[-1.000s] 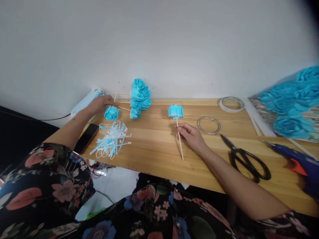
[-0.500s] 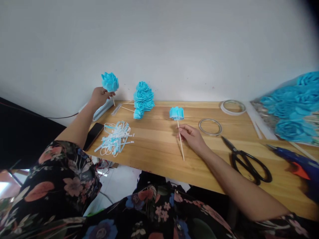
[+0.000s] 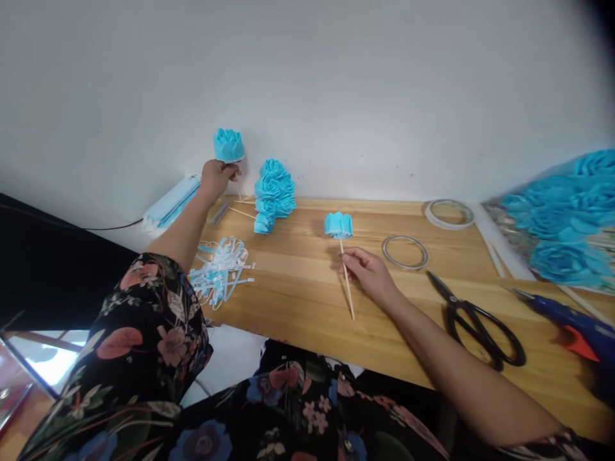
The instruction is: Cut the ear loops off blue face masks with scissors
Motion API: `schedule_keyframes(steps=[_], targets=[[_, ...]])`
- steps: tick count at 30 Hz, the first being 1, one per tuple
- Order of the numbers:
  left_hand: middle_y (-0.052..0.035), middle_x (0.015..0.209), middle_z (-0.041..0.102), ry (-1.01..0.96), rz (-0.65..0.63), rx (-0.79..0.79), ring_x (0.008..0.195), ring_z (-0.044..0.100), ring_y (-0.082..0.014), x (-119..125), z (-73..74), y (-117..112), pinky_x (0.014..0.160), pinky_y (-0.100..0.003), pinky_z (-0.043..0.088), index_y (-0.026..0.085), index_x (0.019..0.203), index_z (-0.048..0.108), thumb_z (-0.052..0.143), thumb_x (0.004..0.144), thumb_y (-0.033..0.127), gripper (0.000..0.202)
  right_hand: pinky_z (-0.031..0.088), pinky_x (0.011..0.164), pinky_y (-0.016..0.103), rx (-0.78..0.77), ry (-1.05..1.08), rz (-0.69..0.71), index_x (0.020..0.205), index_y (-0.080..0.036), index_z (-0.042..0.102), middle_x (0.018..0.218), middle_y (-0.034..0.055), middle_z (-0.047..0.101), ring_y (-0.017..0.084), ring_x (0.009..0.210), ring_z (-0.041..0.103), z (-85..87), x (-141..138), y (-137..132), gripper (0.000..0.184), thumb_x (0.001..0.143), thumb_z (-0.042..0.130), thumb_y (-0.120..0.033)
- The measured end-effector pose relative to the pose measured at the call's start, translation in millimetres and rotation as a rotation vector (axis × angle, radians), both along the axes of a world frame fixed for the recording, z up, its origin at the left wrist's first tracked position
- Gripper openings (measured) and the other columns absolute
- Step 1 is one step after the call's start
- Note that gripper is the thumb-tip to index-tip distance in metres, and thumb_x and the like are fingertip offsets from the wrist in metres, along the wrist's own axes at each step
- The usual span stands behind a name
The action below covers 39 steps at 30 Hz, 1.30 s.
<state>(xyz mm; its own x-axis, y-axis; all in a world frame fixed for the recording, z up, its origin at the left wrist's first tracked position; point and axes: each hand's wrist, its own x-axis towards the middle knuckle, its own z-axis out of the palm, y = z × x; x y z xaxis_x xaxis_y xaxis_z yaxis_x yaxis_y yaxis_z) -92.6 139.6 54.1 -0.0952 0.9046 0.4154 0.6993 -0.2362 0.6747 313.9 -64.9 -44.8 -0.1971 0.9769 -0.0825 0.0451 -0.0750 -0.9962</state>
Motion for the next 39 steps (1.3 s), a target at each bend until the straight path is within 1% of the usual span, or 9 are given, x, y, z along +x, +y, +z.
schedule_keyframes(steps=[6, 10, 14, 22, 27, 29, 34, 36, 39], targets=[[-0.0127, 0.082, 0.075, 0.063, -0.044, -0.013, 0.064, 0.066, -0.0171, 4, -8.7, 12, 0.074, -0.032, 0.057, 0.009, 0.081, 0.071, 0.050, 0.077, 0.022, 0.026, 0.042, 0.055, 0.027, -0.011, -0.012, 0.009, 0.092, -0.020, 0.067, 0.063, -0.0001, 0.067, 0.012, 0.052, 0.051, 2.7, 0, -1, 0.040, 0.077, 0.067, -0.057], [-0.0127, 0.079, 0.075, 0.175, -0.033, -0.111, 0.065, 0.067, -0.0196, 9, -15.1, 11, 0.076, -0.034, 0.056, 0.010, 0.079, 0.073, 0.051, 0.077, 0.024, 0.027, 0.043, 0.054, 0.027, -0.015, -0.016, 0.010, 0.090, -0.020, 0.068, 0.063, -0.0001, 0.067, 0.013, 0.052, 0.052, 3.2, 1, -2, 0.039, 0.077, 0.067, -0.056], [-0.0097, 0.074, 0.075, 0.266, -0.013, -0.199, 0.072, 0.071, -0.0241, 14, -21.2, 6, 0.079, -0.034, 0.055, 0.013, 0.074, 0.074, 0.055, 0.074, 0.025, 0.023, 0.044, 0.055, 0.027, 0.000, -0.019, 0.022, 0.091, -0.020, 0.069, 0.063, 0.0001, 0.068, 0.013, 0.053, 0.053, 2.5, 0, -2, 0.037, 0.078, 0.066, -0.055], [-0.0111, 0.078, 0.076, 0.305, -0.039, -0.215, 0.077, 0.072, -0.0270, 14, -30.4, 5, 0.079, -0.035, 0.056, 0.013, 0.079, 0.076, 0.056, 0.073, 0.030, 0.026, 0.042, 0.053, 0.026, -0.003, -0.015, 0.019, 0.090, -0.021, 0.069, 0.063, 0.0000, 0.068, 0.012, 0.051, 0.051, 2.8, -1, -2, 0.036, 0.078, 0.066, -0.055], [-0.0111, 0.082, 0.077, 0.339, 0.007, -0.206, 0.076, 0.071, -0.0276, 12, -32.3, 3, 0.079, -0.036, 0.055, 0.014, 0.082, 0.078, 0.058, 0.074, 0.032, 0.028, 0.041, 0.054, 0.027, -0.011, -0.012, 0.022, 0.089, -0.021, 0.068, 0.064, 0.0003, 0.068, 0.012, 0.052, 0.050, 3.2, -1, -2, 0.035, 0.078, 0.066, -0.054], [-0.0101, 0.079, 0.077, 0.349, 0.033, -0.201, 0.075, 0.071, -0.0283, 11, -33.2, 2, 0.079, -0.037, 0.054, 0.015, 0.079, 0.078, 0.060, 0.074, 0.032, 0.026, 0.041, 0.054, 0.027, -0.007, -0.013, 0.022, 0.088, -0.021, 0.068, 0.064, 0.0003, 0.068, 0.012, 0.052, 0.051, 3.4, -1, -2, 0.034, 0.078, 0.066, -0.054], [-0.0096, 0.062, 0.071, 0.349, 0.076, -0.201, 0.075, 0.070, -0.0322, 4, -36.0, -1, 0.076, -0.038, 0.052, 0.014, 0.068, 0.075, 0.067, 0.072, 0.033, 0.021, 0.041, 0.054, 0.026, 0.008, -0.022, 0.022, 0.089, -0.021, 0.068, 0.063, 0.0001, 0.068, 0.012, 0.052, 0.050, 3.9, -1, -2, 0.035, 0.078, 0.064, -0.054], [-0.0102, 0.065, 0.072, 0.350, 0.076, -0.218, 0.077, 0.071, -0.0315, 1, -37.0, -2, 0.078, -0.038, 0.053, 0.013, 0.072, 0.076, 0.067, 0.072, 0.034, 0.023, 0.041, 0.054, 0.026, 0.013, -0.027, 0.024, 0.090, -0.020, 0.068, 0.063, -0.0001, 0.067, 0.012, 0.052, 0.050, 3.5, -1, -2, 0.035, 0.079, 0.063, -0.053], [-0.0131, 0.080, 0.077, 0.356, 0.088, -0.246, 0.080, 0.072, -0.0294, 1, -37.6, -5, 0.082, -0.038, 0.053, 0.010, 0.086, 0.079, 0.062, 0.076, 0.035, 0.032, 0.041, 0.054, 0.025, 0.017, -0.027, 0.031, 0.091, -0.019, 0.068, 0.064, -0.0001, 0.068, 0.011, 0.053, 0.050, 2.1, 0, -2, 0.037, 0.079, 0.063, -0.054]])
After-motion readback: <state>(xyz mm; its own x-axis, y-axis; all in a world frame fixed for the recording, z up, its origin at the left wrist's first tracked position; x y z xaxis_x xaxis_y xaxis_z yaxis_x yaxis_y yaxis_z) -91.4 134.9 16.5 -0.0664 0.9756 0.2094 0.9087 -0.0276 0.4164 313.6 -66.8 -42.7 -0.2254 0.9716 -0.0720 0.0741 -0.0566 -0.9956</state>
